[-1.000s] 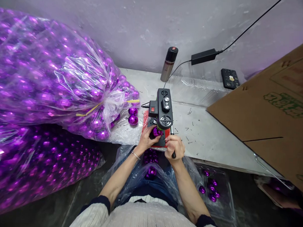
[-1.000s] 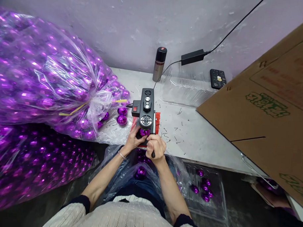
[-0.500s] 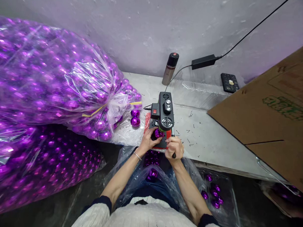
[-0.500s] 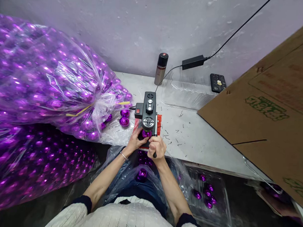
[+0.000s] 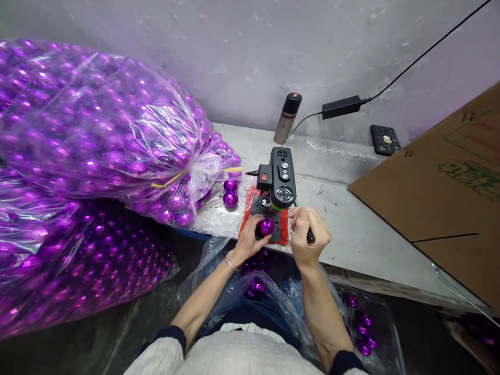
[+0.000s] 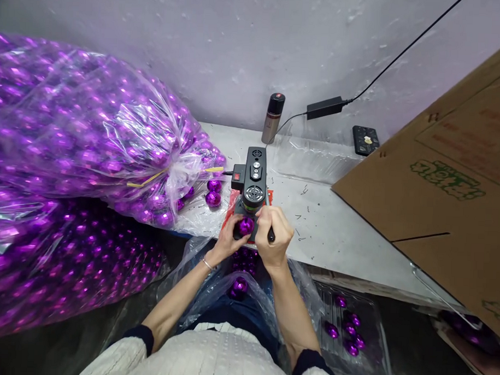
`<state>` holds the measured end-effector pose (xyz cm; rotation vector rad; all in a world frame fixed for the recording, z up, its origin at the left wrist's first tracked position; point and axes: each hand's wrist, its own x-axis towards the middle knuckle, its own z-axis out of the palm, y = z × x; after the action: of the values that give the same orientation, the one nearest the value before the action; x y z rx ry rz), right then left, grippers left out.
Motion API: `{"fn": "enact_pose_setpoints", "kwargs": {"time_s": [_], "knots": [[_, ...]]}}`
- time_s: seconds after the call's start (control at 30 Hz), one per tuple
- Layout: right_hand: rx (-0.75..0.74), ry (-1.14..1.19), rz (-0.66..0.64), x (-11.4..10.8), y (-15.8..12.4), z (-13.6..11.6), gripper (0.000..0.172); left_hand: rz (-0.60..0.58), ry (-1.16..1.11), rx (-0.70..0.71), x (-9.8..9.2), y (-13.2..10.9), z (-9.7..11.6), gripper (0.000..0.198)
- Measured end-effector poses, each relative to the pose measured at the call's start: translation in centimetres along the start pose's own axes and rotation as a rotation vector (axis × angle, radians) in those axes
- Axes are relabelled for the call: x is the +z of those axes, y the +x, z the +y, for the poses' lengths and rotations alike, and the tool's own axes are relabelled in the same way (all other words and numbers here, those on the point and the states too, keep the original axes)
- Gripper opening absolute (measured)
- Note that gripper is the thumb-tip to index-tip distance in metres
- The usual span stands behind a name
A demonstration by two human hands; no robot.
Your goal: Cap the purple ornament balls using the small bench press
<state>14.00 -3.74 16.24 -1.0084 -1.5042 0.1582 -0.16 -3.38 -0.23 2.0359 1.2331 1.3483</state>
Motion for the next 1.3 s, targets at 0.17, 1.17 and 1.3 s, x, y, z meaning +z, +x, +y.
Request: {"fn": "enact_pose_setpoints", "kwargs": {"time_s": [0.17,1.17,1.3], "knots": [[-0.086,-0.001,0.001,0.1,-0.8,0.5,0.03,-0.039,0.068,0.064,-1.7,-3.0,1.0,0.113],[-0.123,-0.04,-0.021,-0.1,-0.7,0.3,0.026,0.093,-0.274,-0.53,-1.9,3.8,1.5,0.052],[-0.144,-0.044,-0.027,-0.2,-0.7,0.3,0.026,0.021,0.0,-0.373,-1.9,3.8,1.3,0.053]]}}
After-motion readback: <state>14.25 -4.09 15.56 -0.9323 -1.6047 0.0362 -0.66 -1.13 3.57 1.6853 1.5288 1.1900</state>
